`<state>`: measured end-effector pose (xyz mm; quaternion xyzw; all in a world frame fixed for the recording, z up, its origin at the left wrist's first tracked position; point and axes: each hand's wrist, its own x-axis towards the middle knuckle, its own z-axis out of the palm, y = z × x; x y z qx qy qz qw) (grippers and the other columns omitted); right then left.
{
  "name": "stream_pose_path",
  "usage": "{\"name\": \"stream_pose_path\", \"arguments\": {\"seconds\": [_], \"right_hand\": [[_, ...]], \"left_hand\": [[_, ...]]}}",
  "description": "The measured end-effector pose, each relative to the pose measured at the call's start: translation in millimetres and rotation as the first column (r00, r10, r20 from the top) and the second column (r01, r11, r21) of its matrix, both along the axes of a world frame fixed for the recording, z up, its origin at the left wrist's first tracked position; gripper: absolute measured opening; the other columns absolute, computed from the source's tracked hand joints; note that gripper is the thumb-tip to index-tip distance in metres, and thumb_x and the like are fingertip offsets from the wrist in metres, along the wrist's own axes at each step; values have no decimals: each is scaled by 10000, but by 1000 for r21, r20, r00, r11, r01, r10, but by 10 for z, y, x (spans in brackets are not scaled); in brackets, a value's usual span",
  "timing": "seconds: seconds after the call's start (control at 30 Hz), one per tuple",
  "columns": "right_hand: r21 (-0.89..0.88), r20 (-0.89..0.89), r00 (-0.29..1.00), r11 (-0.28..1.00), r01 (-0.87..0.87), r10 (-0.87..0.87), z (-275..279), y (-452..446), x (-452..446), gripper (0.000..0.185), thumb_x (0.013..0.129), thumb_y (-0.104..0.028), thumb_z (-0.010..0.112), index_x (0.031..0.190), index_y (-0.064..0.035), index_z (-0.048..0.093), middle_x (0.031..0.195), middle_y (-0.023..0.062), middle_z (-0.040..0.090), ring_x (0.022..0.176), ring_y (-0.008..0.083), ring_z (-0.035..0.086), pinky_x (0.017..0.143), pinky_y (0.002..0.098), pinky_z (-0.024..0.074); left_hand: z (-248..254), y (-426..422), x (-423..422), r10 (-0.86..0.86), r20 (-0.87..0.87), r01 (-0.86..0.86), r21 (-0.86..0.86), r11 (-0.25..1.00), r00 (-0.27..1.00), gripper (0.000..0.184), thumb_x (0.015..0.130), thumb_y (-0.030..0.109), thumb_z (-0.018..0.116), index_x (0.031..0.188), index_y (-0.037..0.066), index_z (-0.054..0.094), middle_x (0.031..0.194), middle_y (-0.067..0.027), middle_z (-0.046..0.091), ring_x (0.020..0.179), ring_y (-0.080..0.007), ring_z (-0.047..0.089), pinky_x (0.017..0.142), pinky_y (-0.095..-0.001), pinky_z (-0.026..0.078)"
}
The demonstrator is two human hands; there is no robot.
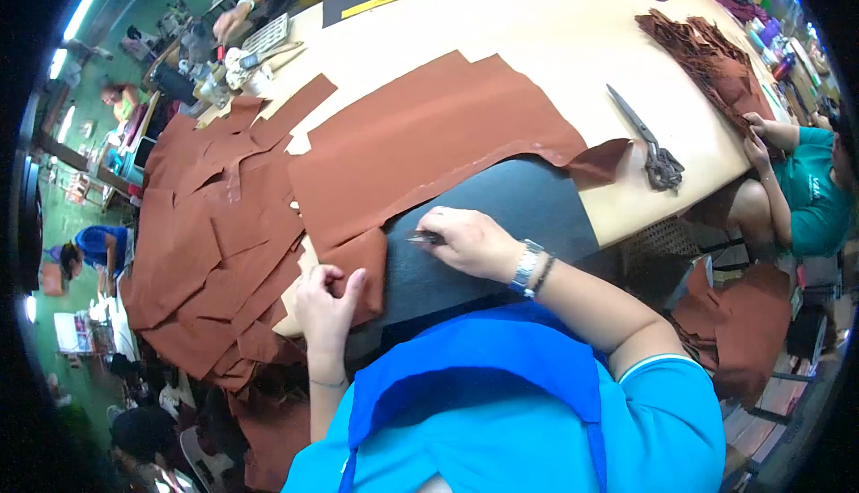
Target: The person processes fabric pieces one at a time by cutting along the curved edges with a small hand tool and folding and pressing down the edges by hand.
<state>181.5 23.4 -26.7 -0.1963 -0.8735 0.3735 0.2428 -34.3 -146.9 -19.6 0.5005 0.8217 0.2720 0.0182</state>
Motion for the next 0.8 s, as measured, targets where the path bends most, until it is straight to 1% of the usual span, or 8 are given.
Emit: {"name": "stream_pose_path", "arguments": {"seconds": [0.2,0.23,0.37,0.47,0.5,0.6,0.7,0.8], "right_hand": [[-157,114,993,987,43,-25,46,-61,-314,341,876,-265,773,999,-16,576,923,130,659,825,253,651,754,337,525],[-218,92,995,974,54,-35,45,-60,-316,316,883,-238,771,982,-17,568,905,110,655,809,216,641,746,324,521],[-503,-181,963,860,82,-198,-29,-54,-250,257,899,-181,760,934,-42,548,810,31,604,741,101,554,676,267,471],[-626,-341,901,780,-4,-268,232,-89,-147,204,930,-116,731,915,-77,532,832,-64,539,738,-6,462,649,176,413],[-603,-362,894,798,-7,-266,289,-84,-120,201,932,-107,728,914,-79,530,835,-67,535,736,-9,458,649,170,410],[-556,-371,897,831,-9,-239,343,-58,-54,196,926,-85,729,920,-74,533,846,-58,549,752,-9,475,658,174,426],[-478,-266,943,877,51,-200,321,-99,-15,192,919,-89,735,936,-47,548,829,-27,587,763,18,527,664,211,471],[-260,-32,988,956,135,-149,287,-219,88,221,894,-135,756,932,-17,573,711,69,610,653,106,571,630,291,495]], "left_hand": [[-114,208,107,-300,193,256,224,940,934,166,826,168,751,774,63,633,838,-98,649,765,-304,621,697,-408,475],[-152,264,128,-394,231,310,328,892,890,224,837,175,768,751,55,600,743,-81,609,674,-241,589,632,-362,460],[-86,155,206,-304,569,203,235,950,764,380,874,275,780,728,24,536,629,-33,494,612,-116,465,556,-288,408],[-117,229,60,-250,668,309,32,950,700,554,959,540,583,910,0,695,714,-70,635,669,-173,571,636,-329,459],[-182,302,-1,-290,819,442,50,896,494,879,953,768,299,1281,26,639,998,-76,710,878,-177,654,756,-304,517],[122,696,280,-139,947,115,178,977,-288,750,992,672,390,1388,48,520,1227,-122,662,1064,-222,659,895,-355,530],[-190,1160,154,-165,941,122,208,970,-296,587,992,468,588,1423,90,462,1369,-92,572,1256,-243,558,1046,-410,456],[-314,1336,102,-215,902,10,236,972,-375,530,1002,391,604,1408,79,471,1375,-97,566,1272,-241,543,1047,-434,459]]}}
